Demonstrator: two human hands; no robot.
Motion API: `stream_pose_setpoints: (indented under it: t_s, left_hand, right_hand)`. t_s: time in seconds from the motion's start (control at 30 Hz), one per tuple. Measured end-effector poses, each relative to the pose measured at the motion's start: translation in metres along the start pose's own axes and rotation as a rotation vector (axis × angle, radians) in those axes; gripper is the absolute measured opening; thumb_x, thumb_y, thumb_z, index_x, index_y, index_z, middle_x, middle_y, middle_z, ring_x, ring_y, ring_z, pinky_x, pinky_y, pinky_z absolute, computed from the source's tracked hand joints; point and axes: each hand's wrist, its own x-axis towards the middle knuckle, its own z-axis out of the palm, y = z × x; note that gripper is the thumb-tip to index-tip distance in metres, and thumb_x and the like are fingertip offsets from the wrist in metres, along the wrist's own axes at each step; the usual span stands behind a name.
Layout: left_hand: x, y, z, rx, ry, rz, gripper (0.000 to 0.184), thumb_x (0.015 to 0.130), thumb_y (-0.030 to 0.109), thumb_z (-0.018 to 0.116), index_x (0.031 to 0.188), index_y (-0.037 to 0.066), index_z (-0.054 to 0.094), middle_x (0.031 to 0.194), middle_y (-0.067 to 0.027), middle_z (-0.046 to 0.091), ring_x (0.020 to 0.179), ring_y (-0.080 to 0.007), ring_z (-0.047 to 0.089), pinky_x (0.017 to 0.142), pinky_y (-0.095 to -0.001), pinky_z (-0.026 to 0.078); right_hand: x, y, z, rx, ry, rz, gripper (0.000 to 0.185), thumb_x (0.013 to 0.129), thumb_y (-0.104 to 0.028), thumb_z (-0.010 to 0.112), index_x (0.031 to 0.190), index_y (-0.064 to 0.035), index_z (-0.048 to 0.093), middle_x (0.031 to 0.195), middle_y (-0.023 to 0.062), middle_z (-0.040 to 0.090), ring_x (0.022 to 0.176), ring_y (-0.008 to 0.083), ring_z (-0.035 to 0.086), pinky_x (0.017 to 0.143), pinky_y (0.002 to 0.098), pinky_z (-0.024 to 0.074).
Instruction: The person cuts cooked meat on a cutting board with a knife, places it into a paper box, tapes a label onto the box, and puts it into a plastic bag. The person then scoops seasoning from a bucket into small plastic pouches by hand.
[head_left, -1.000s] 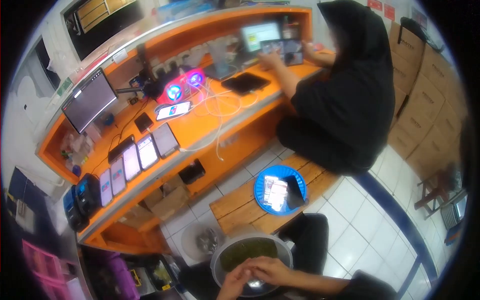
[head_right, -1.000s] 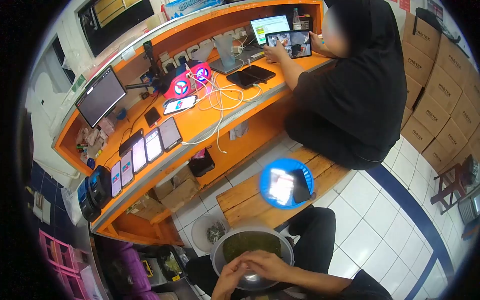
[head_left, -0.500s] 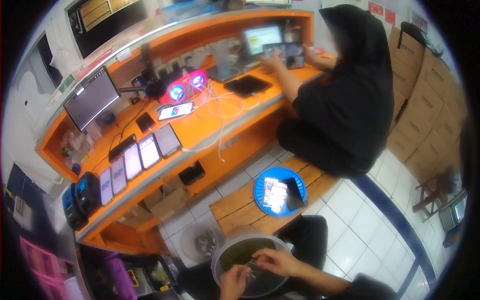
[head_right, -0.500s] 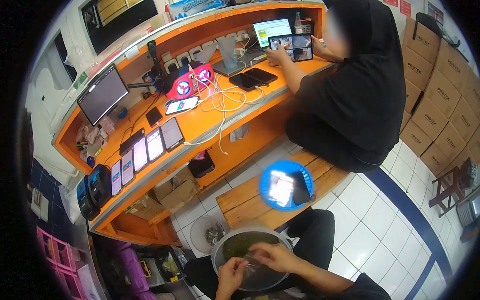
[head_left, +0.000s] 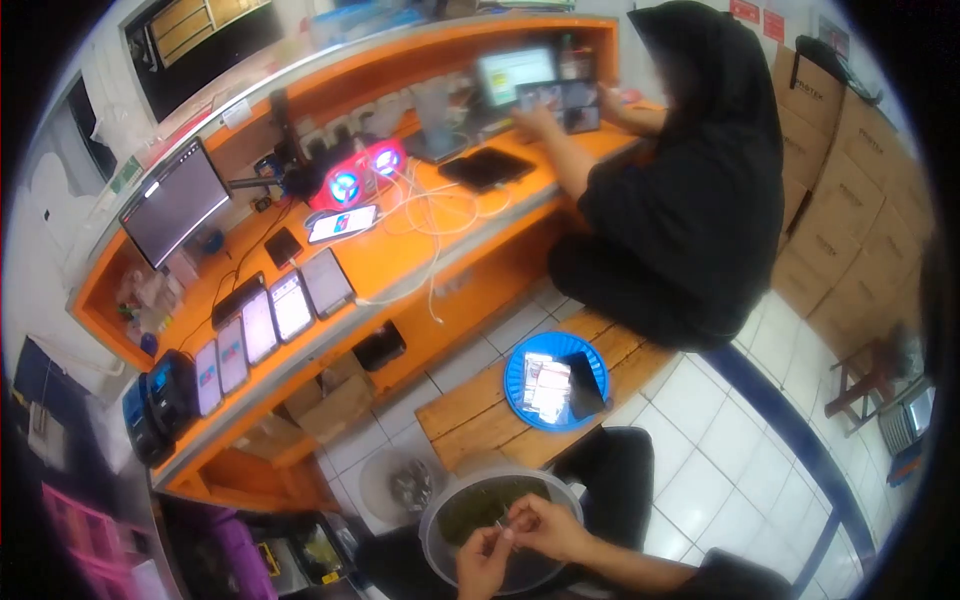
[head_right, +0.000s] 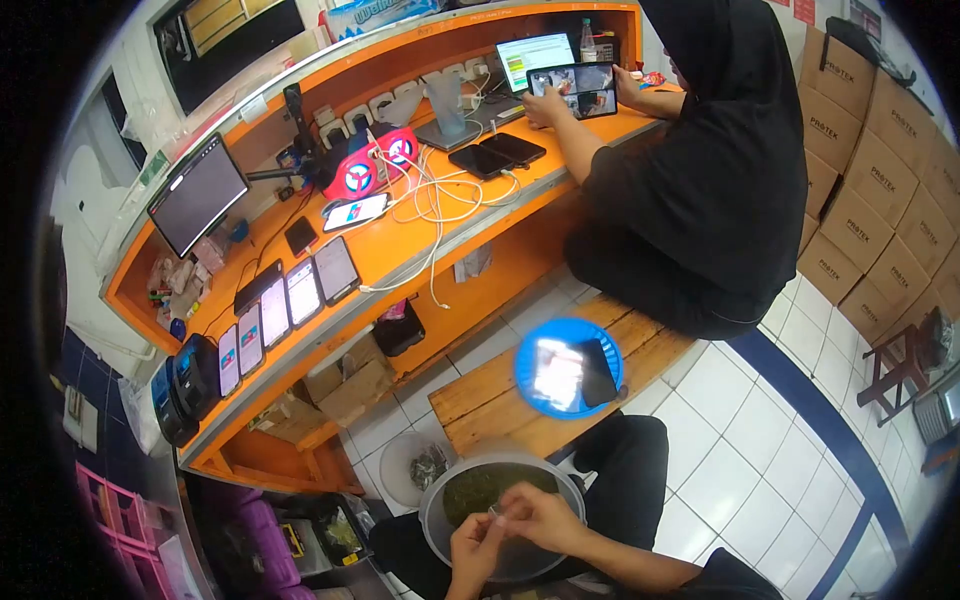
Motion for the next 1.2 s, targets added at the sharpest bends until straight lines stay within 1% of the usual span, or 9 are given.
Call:
stream_pose_setpoints:
  t_s: [0.23,0.4,0.53,0.6,0.73,0.8,0.9,1.0,1.2]
  left_hand:
    - [-0.001,0.022,-0.024,-0.082,-0.234,-0.232,0.017,0.096,0.011,0.062,0.094,-0.005,0.068,0.086,-0.0122,0.073,0.077,-0.0157,0.070,0.070,-0.0288,0.056]
    - [-0.012,0.036,-0.004,1.119,-0.026,0.373,0.017,0.089,0.017,0.062,0.093,0.002,0.069,0.075,-0.0080,0.070,0.070,-0.0124,0.067,0.062,-0.0341,0.054]
    - [-0.005,0.022,-0.015,1.075,0.058,0.285,0.018,0.086,0.020,0.062,0.090,0.004,0.069,0.069,-0.0095,0.066,0.064,-0.0171,0.065,0.061,-0.0359,0.051]
    - [-0.007,0.022,-0.021,0.916,-0.047,0.192,0.027,0.097,0.024,0.052,0.103,0.003,0.069,0.090,-0.0180,0.070,0.086,-0.0388,0.065,0.079,-0.0448,0.051]
    - [-0.002,0.022,-0.039,0.754,-0.187,0.168,0.027,0.096,0.021,0.048,0.099,0.002,0.067,0.093,-0.0193,0.066,0.089,-0.0386,0.062,0.080,-0.0455,0.050]
    - [0.008,0.005,-0.056,0.513,-0.354,-0.106,0.018,0.086,0.022,0.064,0.088,0.005,0.069,0.069,-0.0084,0.064,0.065,-0.0173,0.061,0.064,-0.0322,0.049]
    - [0.008,-0.028,-0.062,0.213,-0.453,-0.310,0.025,0.084,0.025,0.068,0.096,0.003,0.068,0.078,-0.0057,0.062,0.075,-0.0158,0.059,0.070,-0.0292,0.047]
    - [-0.004,-0.033,-0.035,0.599,-0.209,0.328,0.025,0.096,0.019,0.048,0.099,0.001,0.065,0.101,-0.0205,0.063,0.095,-0.0383,0.060,0.083,-0.0446,0.049]
    - [-0.012,-0.005,-0.026,0.376,-0.192,0.323,0.026,0.096,0.021,0.051,0.108,0.001,0.063,0.108,-0.0223,0.063,0.099,-0.0408,0.059,0.087,-0.0438,0.049]
  right_hand:
    - [0.010,0.031,-0.008,0.407,-0.245,0.071,0.037,0.083,0.001,0.075,0.113,-0.0035,0.053,0.091,0.0088,0.071,0.080,0.0149,0.067,0.073,0.0278,0.0536]
    - [-0.001,0.024,0.006,-0.214,-0.078,-0.095,0.017,0.085,-0.005,0.067,0.100,-0.0050,0.060,0.086,0.0139,0.069,0.079,0.0255,0.069,0.073,0.0328,0.0547]
    - [-0.004,0.021,0.007,-0.521,0.028,-0.370,0.011,0.085,-0.010,0.063,0.096,-0.0065,0.063,0.089,0.0156,0.064,0.084,0.0320,0.067,0.074,0.0378,0.0547]
    - [-0.014,0.013,0.009,-0.867,-0.112,-0.483,0.015,0.086,-0.014,0.062,0.099,-0.0083,0.065,0.096,0.0148,0.060,0.090,0.0323,0.063,0.075,0.0403,0.0542]
    - [-0.030,-0.012,0.012,-1.078,-0.220,-0.457,0.021,0.087,-0.019,0.063,0.104,-0.0072,0.065,0.103,0.0153,0.056,0.095,0.0320,0.060,0.076,0.0391,0.0541]
    - [-0.035,-0.010,0.014,-0.872,-0.403,-0.634,0.030,0.088,-0.026,0.063,0.109,-0.0046,0.062,0.106,0.0156,0.055,0.097,0.0299,0.060,0.075,0.0389,0.0541]
    - [-0.024,-0.002,0.014,-0.714,-0.348,-0.932,0.035,0.090,-0.031,0.061,0.110,-0.0023,0.061,0.099,0.0156,0.059,0.087,0.0278,0.064,0.072,0.0388,0.0543]
    - [-0.017,-0.008,0.002,-1.020,-0.468,-0.665,0.018,0.095,-0.022,0.057,0.104,-0.0095,0.068,0.071,0.0108,0.064,0.065,0.0275,0.065,0.066,0.0372,0.0553]
    - [0.010,0.045,-0.004,-0.343,-0.808,-0.190,0.040,0.099,-0.035,0.055,0.131,-0.0115,0.057,0.103,0.0157,0.070,0.062,0.0207,0.067,0.062,0.0341,0.0559]
